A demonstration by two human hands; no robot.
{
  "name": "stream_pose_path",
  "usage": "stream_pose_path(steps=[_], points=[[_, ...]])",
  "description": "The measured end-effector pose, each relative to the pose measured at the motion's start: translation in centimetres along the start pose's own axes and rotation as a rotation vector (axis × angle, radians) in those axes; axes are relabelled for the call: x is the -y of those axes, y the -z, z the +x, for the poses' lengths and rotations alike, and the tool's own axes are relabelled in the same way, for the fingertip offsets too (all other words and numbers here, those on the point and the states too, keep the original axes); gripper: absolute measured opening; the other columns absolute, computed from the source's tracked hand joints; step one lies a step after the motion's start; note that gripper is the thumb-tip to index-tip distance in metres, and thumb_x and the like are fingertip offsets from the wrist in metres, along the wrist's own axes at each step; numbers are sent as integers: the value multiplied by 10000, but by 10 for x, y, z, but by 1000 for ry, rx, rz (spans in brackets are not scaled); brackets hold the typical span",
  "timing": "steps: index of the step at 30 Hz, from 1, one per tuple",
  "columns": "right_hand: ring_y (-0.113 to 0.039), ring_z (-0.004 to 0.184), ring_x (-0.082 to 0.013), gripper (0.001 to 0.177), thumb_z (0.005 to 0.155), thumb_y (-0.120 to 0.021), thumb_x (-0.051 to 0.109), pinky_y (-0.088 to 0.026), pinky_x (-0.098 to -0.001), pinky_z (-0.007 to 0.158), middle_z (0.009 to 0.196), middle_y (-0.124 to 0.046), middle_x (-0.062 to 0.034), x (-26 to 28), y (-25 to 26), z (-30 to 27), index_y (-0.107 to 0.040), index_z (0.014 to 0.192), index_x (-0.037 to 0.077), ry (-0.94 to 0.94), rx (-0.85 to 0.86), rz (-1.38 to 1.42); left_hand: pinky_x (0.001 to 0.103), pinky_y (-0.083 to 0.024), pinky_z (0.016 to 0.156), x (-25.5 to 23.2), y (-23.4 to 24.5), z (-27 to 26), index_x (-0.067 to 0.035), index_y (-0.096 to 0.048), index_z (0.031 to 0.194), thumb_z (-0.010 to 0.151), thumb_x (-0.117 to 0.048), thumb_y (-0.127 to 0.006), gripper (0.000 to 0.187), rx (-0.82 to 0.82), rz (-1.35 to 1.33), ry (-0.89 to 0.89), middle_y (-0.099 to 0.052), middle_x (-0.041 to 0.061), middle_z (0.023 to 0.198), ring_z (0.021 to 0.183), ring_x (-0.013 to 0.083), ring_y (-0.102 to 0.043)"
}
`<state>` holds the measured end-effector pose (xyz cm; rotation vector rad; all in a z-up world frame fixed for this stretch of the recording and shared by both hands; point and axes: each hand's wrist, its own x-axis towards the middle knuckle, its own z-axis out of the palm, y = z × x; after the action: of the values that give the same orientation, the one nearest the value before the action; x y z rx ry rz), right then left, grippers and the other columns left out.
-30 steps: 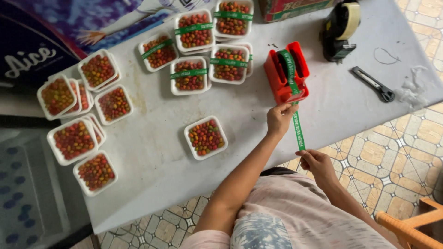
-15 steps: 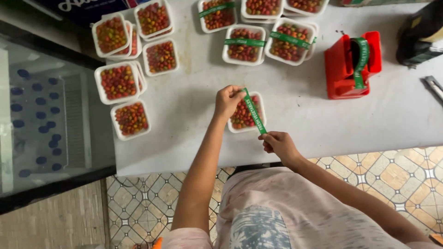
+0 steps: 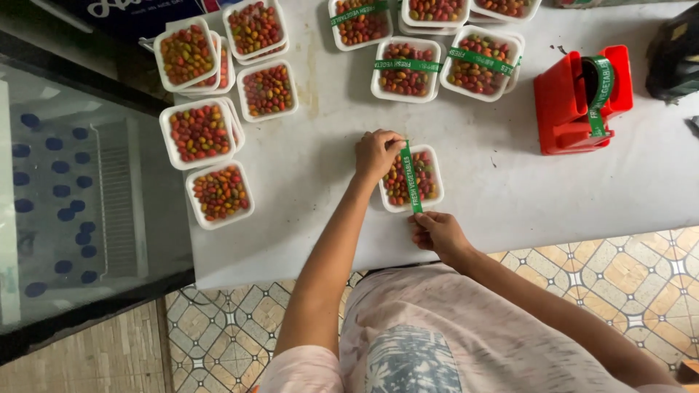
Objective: Applying green adhesive tape to plastic trays filled with small red fruits to seal and label them.
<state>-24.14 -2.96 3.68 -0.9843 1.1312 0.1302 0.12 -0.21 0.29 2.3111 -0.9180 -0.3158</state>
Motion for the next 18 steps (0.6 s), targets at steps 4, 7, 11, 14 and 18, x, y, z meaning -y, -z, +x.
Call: stream_pose_path(steps=[4,7,11,14,18], points=[[-714,585,-223,248,987,-644,218,-631,-337,517,756,-694,-114,2,-1,4,-738,1093,15,-39,-6,-1,483,-598,806,11,-9,4,-328,-739,956,865,-469,-725,168,12,57,-35,-712,-30,849,877,287,-723],[-713,566,-235,255,991,-634,214,-624,-348,494,759,-703,-132,2,-2,4,-731,1112,11,-44,-22,-13,510,-596,831,11,-4,3,-154,-597,1191,860,-404,-777,452,-19,-55,23,-694,36,886,907,297,-734],[-701,532,-233,274,987,-639,219,-607,-348,456,745,-710,-146,2,-4,7,-719,1122,-5,-9,-51,-18,491,-596,791,1,6,2,-248,-638,985,911,-454,-680,223,-51,54,-83,-635,-37,864,880,263,-726],[-705,529,-235,287,976,-652,223,-607,-355,448,746,-718,-151,-5,-2,11,-710,1133,-9,3,-66,-24,492,-585,803,-5,3,-3,-269,-686,887,932,-517,-614,262,68,120,-122,-631,-25,854,892,279,-725],[-714,542,-223,291,972,-652,231,-607,-338,457,749,-732,-142,-3,-2,12,-707,1144,3,0,-62,-34,540,-559,865,-15,8,1,-204,-709,911,973,-538,-527,385,262,131,-71,-678,61,900,965,357,-725]])
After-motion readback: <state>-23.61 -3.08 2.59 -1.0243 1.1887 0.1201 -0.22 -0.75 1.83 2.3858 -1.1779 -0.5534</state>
